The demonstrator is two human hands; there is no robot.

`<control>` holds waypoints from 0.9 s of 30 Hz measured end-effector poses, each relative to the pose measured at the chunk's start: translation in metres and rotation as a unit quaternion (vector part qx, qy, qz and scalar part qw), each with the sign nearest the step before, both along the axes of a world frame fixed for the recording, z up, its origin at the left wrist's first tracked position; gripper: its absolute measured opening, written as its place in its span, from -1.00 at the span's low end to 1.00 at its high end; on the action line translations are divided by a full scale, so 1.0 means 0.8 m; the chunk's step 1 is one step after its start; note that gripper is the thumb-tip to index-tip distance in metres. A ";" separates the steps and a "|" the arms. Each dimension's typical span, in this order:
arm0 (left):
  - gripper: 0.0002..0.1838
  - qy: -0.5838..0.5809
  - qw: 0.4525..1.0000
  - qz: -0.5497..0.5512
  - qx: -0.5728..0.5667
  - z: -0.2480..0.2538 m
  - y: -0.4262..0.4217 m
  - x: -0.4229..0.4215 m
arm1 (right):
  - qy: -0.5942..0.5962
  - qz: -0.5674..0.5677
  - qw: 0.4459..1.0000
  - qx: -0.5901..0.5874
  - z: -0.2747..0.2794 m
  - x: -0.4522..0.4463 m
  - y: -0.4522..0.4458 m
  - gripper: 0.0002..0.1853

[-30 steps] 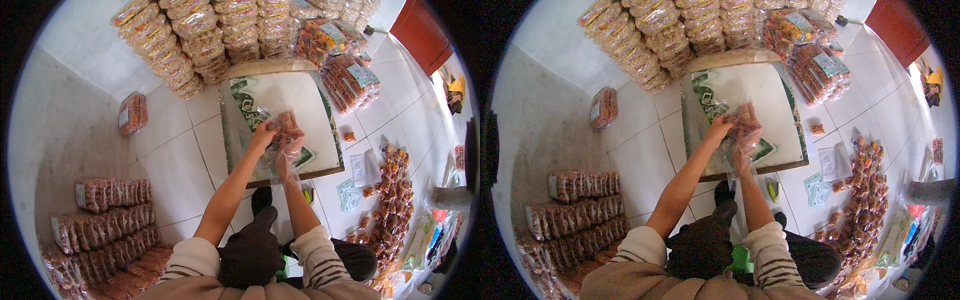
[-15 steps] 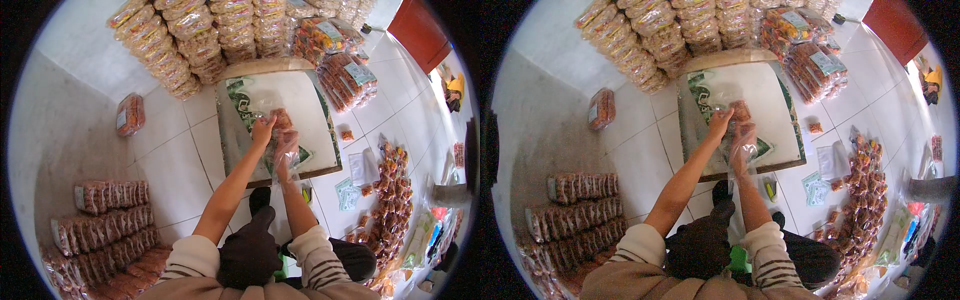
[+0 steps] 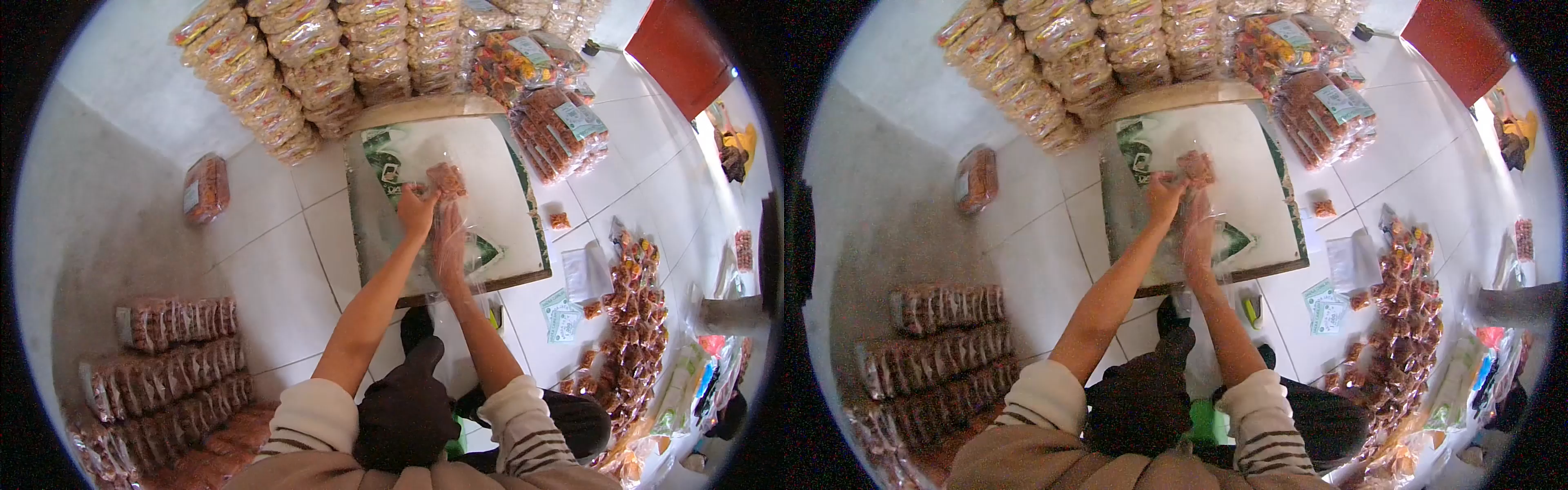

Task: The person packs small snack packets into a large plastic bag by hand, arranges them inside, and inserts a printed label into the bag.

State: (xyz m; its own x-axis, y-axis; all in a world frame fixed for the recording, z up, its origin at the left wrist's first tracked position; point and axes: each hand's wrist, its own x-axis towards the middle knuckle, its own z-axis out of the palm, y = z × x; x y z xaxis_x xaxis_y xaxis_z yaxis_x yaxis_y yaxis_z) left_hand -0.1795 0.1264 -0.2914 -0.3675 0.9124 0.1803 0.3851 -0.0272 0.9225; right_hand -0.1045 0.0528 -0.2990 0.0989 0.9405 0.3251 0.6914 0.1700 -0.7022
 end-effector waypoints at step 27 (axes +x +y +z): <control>-0.34 0.413 0.885 -0.169 0.135 0.064 -0.181 0.076 | -0.181 -0.024 0.980 -0.076 0.224 0.386 -0.329 -0.80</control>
